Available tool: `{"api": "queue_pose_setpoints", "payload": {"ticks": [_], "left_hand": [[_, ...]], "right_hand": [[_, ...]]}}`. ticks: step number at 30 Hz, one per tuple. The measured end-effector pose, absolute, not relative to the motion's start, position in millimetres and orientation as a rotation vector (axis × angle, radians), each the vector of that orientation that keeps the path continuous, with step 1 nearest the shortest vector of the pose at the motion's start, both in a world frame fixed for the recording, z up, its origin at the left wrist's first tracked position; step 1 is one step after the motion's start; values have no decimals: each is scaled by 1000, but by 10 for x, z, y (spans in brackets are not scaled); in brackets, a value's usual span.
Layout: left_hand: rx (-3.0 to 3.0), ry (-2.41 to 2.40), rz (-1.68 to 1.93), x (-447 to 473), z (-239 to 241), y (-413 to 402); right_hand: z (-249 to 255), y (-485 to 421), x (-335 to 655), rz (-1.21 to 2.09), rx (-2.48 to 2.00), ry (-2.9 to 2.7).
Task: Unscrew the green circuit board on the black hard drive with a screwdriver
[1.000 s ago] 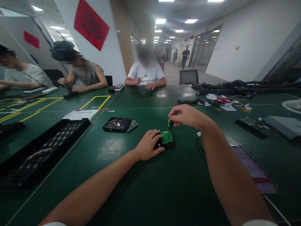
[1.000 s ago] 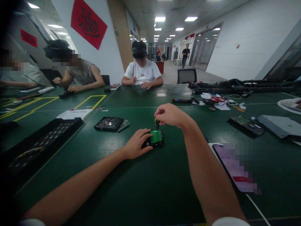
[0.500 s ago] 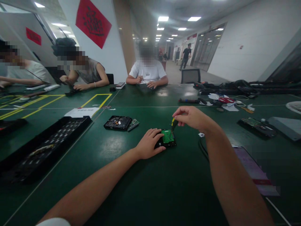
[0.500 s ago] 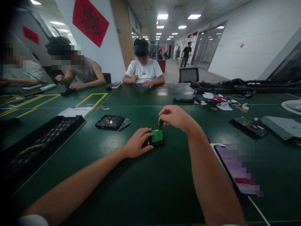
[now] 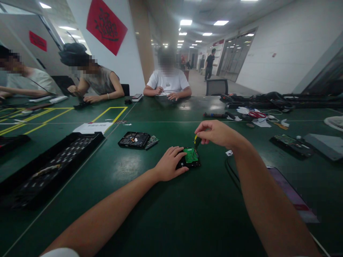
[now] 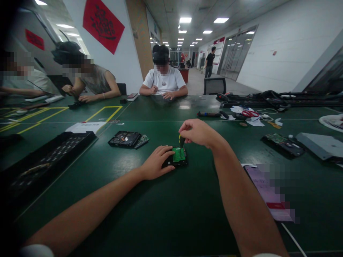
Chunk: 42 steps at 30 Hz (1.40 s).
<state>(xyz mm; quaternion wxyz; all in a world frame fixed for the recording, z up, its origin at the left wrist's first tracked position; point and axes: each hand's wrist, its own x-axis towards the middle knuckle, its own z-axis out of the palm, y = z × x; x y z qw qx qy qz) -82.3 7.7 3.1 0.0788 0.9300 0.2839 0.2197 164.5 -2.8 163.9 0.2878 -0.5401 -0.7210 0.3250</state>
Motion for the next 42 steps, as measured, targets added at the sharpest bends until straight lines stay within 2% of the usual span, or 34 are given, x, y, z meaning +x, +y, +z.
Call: {"api": "queue_pose_setpoints", "payload": {"ticks": [19, 25, 42], "left_hand": [[2800, 860, 655, -857, 6, 94], [2806, 888, 625, -839, 18, 77], [2740, 1252, 736, -868, -87, 132]], "right_hand": [[1662, -160, 1683, 881, -1442, -1906], [1665, -132, 1631, 972, -1441, -1883], [1522, -18, 1610, 963, -1415, -1778]]}}
